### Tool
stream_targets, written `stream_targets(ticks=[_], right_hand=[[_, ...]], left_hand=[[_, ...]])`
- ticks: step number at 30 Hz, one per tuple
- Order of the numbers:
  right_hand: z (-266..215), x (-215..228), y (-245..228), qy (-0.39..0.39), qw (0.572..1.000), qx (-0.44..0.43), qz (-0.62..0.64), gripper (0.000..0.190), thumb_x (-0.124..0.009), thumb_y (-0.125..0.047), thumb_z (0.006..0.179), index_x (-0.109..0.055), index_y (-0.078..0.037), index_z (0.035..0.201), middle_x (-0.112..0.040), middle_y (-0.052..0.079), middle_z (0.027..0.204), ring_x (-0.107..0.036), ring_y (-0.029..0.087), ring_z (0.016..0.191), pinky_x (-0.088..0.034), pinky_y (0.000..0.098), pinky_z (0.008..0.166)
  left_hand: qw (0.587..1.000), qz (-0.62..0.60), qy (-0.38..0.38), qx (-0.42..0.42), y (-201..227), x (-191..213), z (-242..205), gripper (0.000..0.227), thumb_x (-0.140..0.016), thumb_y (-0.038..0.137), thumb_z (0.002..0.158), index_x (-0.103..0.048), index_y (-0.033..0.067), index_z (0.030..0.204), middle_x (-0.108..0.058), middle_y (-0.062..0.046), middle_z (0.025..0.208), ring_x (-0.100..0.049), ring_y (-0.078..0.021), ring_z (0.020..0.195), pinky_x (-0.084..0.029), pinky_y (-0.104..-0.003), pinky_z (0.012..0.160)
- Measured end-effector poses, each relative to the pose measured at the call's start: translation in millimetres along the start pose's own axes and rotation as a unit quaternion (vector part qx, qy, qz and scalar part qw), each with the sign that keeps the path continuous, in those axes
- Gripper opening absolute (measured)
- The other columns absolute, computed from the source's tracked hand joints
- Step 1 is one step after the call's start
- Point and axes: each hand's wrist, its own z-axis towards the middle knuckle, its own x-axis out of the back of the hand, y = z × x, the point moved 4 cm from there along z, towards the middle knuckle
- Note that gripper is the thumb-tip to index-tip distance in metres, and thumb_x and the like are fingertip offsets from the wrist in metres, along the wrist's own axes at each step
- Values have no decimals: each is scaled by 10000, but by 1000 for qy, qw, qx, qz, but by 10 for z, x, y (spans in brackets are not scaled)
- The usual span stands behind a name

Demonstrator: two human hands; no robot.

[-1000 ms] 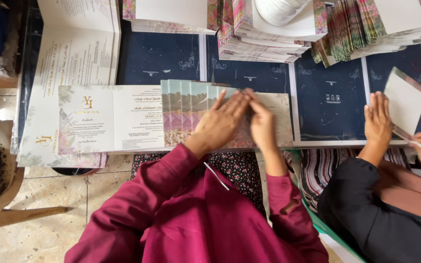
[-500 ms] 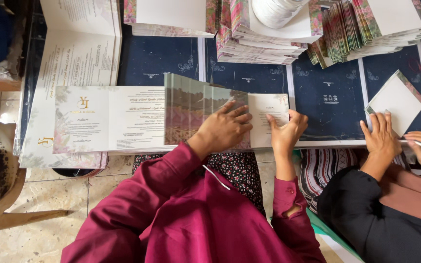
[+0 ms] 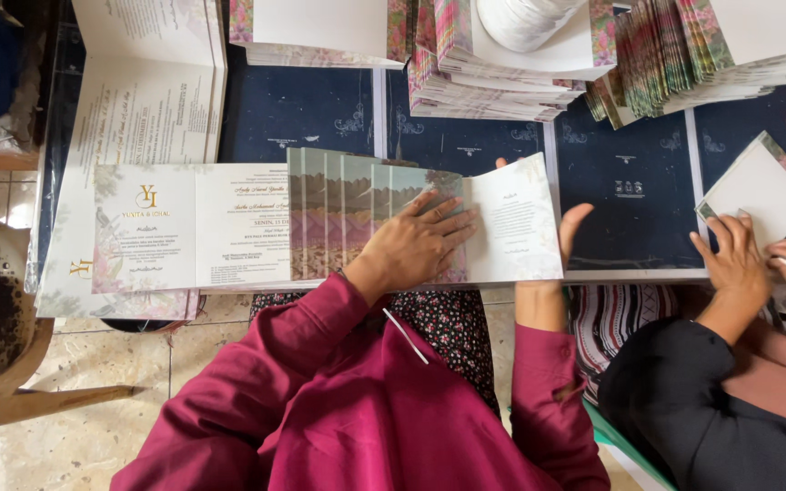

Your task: The person sits at a table and folds a stack of printed papers, which appear to be invitations or brochures. They pick up each sheet, fold it in half, and place it into a neat pile on the table.

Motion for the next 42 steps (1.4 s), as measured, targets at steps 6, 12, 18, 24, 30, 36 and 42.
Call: stream_targets(ticks=[6, 12, 18, 24, 30, 36, 42], right_hand=[[135, -216, 490, -42, 735, 20, -677, 959, -27, -778, 988, -129, -134, 1692, -54, 41, 1769, 4, 235, 1621, 19, 428, 1330], [132, 78, 697, -34, 529, 102, -842, 733, -147, -535, 1134, -137, -50, 1684, -78, 200, 1748, -98, 386, 1600, -93, 509, 1315], [220, 168, 1022, -25, 259, 71, -963, 718, -488, -409, 1106, -270, 33, 1628, -153, 349, 1680, -212, 504, 1556, -201, 567, 1268], [-52, 28, 407, 64, 605, 38, -793, 642, -391, -480, 1098, -347, -121, 1628, -315, 191, 1687, -274, 380, 1558, -216, 477, 1295], [-770, 202, -131, 109, 643, 4, -758, 411, -730, 64, 775, -766, -72, 1161, -756, 66, 986, -679, 139, 921, -555, 374, 866], [-894, 707, 82, 60, 633, -68, -769, 1062, -1015, -133, 599, -509, -67, 1530, -640, 133, 1442, -647, 309, 1248, -580, 424, 879], [-860, -19, 557, 216, 687, 237, -652, 384, -562, -36, 1095, -522, -1, 1475, -566, 115, 1450, -457, 181, 1334, -441, 451, 1158]], left_hand=[[1000, -16, -2, 0, -30, -32, 10, 409, -533, 328, 945, -700, 190, 1292, -663, 1, 1387, -522, -237, 1419, -268, -531, 1258], [937, -110, -225, 245, -248, 194, 300, 276, -586, 232, 952, -762, 73, 1094, -806, -85, 999, -770, -307, 1052, -618, -444, 951], [826, -401, 284, 277, -596, 366, -190, 328, -583, -56, 952, -599, 69, 1255, -592, -211, 1354, -567, -447, 1327, -465, -557, 1118], [852, -418, 263, 175, -46, 1658, -228, 331, -599, -28, 980, -645, 99, 1281, -505, -165, 1518, -471, -430, 1482, -399, -591, 1224], [683, -520, 255, 445, -779, 1324, -1221, 541, -447, 411, 1113, -477, 27, 1493, -424, -300, 1547, -386, -553, 1438, -401, -718, 1102], [582, -709, 132, 375, -35, 217, -520, 697, -436, 486, 1093, -385, -2, 1589, -295, -333, 1610, -305, -536, 1497, -380, -719, 1087], [763, -592, -18, 261, 530, -162, 1, 648, -419, 620, 1080, -480, 196, 1566, -295, -229, 1689, -399, -548, 1450, -399, -631, 1180]])
